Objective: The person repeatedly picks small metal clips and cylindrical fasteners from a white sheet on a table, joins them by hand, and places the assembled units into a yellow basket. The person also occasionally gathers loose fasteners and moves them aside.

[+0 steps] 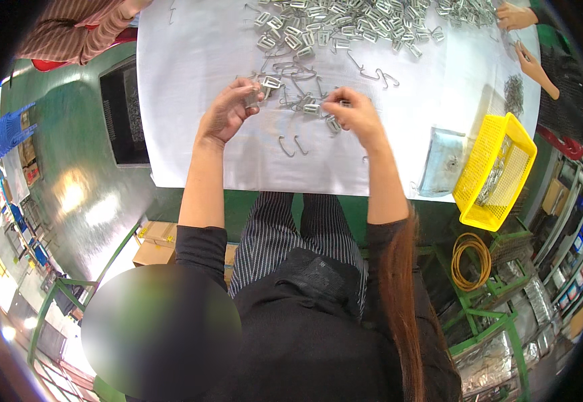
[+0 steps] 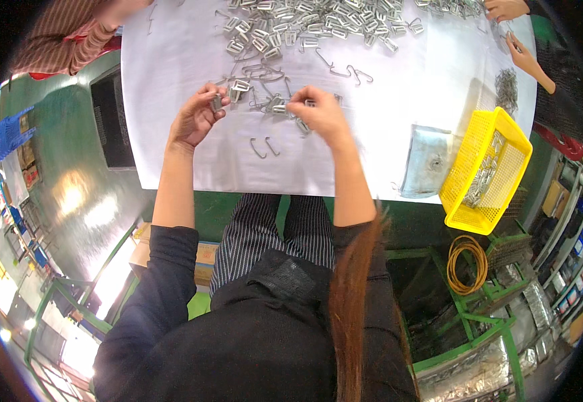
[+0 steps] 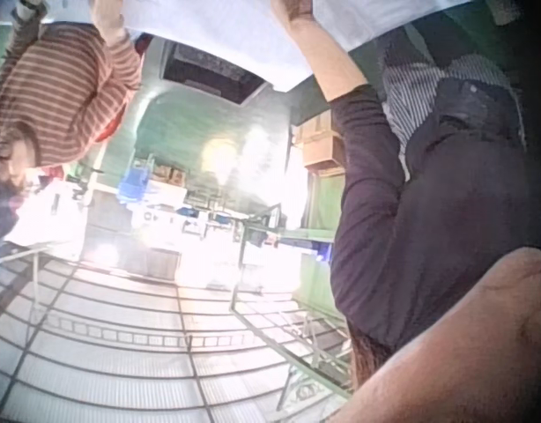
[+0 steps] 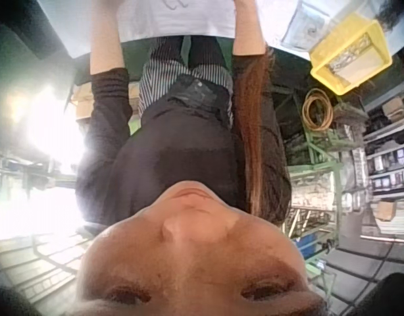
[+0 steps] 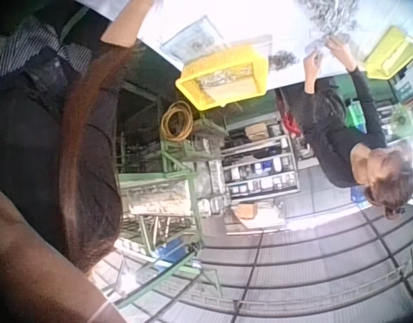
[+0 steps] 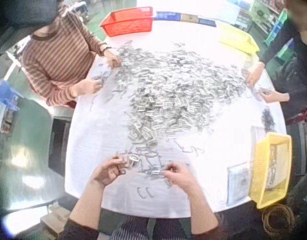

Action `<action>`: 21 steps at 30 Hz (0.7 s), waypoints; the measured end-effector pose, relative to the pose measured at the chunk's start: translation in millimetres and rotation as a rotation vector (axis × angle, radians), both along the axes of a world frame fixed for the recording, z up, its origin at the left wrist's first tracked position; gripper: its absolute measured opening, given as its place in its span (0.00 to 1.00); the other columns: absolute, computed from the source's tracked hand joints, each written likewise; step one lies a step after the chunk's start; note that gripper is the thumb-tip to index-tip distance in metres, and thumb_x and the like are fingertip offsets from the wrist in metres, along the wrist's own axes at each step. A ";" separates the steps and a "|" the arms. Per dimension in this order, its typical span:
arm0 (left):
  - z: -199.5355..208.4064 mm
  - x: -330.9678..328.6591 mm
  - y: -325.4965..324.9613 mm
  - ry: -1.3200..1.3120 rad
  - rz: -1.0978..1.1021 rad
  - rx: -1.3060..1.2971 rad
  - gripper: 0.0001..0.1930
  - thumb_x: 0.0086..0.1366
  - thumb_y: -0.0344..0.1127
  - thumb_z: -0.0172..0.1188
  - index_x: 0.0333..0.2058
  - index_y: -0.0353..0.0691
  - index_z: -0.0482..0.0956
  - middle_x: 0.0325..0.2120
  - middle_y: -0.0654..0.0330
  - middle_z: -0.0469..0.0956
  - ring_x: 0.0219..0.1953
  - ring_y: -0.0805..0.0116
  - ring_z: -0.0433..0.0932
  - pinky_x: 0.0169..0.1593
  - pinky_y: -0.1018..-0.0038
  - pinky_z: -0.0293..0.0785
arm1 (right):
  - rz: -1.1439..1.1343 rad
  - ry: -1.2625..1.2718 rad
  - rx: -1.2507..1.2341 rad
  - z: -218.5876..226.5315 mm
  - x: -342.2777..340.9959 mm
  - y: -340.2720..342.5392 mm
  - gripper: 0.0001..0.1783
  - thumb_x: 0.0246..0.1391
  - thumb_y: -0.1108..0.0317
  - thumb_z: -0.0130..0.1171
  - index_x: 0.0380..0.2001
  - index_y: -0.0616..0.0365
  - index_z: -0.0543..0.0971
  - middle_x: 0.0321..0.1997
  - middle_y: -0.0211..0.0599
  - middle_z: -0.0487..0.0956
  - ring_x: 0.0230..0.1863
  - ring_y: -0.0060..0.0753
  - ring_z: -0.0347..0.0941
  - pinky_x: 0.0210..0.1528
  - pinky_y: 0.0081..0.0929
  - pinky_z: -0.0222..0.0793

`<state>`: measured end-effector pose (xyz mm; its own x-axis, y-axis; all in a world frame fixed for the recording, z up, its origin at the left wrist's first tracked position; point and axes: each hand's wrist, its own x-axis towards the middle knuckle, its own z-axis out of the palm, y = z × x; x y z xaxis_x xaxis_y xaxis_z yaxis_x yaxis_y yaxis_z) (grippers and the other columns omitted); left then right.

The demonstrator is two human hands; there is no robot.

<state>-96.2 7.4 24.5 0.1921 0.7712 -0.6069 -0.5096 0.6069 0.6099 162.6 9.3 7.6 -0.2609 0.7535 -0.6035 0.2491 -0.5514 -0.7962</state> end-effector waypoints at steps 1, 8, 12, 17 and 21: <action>0.9 -5.5 2.1 -0.038 0.031 -0.030 0.07 0.54 0.34 0.59 0.31 0.43 0.72 0.28 0.68 0.73 0.29 0.75 0.72 0.28 0.81 0.66 | 0.095 -0.261 0.154 -2.8 -12.9 -4.1 0.08 0.43 0.70 0.59 0.30 0.56 0.73 0.26 0.29 0.76 0.33 0.28 0.74 0.29 0.20 0.65; -22.2 12.6 15.4 1.032 -0.268 0.181 0.09 0.52 0.38 0.62 0.26 0.39 0.76 0.23 0.63 0.75 0.28 0.71 0.74 0.29 0.76 0.68 | 0.053 -0.517 0.369 -5.1 -20.6 -9.2 0.11 0.41 0.65 0.65 0.28 0.59 0.78 0.18 0.24 0.71 0.21 0.17 0.64 0.23 0.21 0.60; -27.7 33.2 14.2 1.444 -0.345 0.397 0.11 0.48 0.40 0.64 0.26 0.38 0.78 0.19 0.59 0.75 0.23 0.66 0.74 0.27 0.72 0.68 | -0.200 -0.211 0.074 15.3 5.4 0.3 0.09 0.41 0.64 0.65 0.23 0.60 0.80 0.15 0.28 0.72 0.20 0.22 0.66 0.24 0.23 0.60; -31.6 14.8 13.8 1.068 -0.358 0.287 0.11 0.49 0.40 0.64 0.24 0.39 0.77 0.19 0.59 0.75 0.26 0.65 0.75 0.29 0.70 0.69 | -0.461 0.399 -0.174 19.6 38.7 -4.4 0.08 0.44 0.69 0.62 0.26 0.61 0.76 0.18 0.24 0.68 0.18 0.14 0.60 0.18 0.13 0.53; -19.7 9.0 4.9 1.276 -0.283 0.296 0.10 0.49 0.40 0.63 0.24 0.39 0.77 0.20 0.59 0.75 0.25 0.65 0.74 0.29 0.71 0.69 | -0.467 0.355 -0.121 20.0 -0.5 20.4 0.09 0.44 0.68 0.61 0.28 0.61 0.76 0.20 0.25 0.70 0.21 0.18 0.65 0.20 0.15 0.56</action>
<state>-87.3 12.3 4.9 -0.2060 0.9319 -0.2985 0.6307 0.3596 0.6876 162.1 29.7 27.6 -0.1201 0.7680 -0.6291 -0.3109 -0.6309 -0.7108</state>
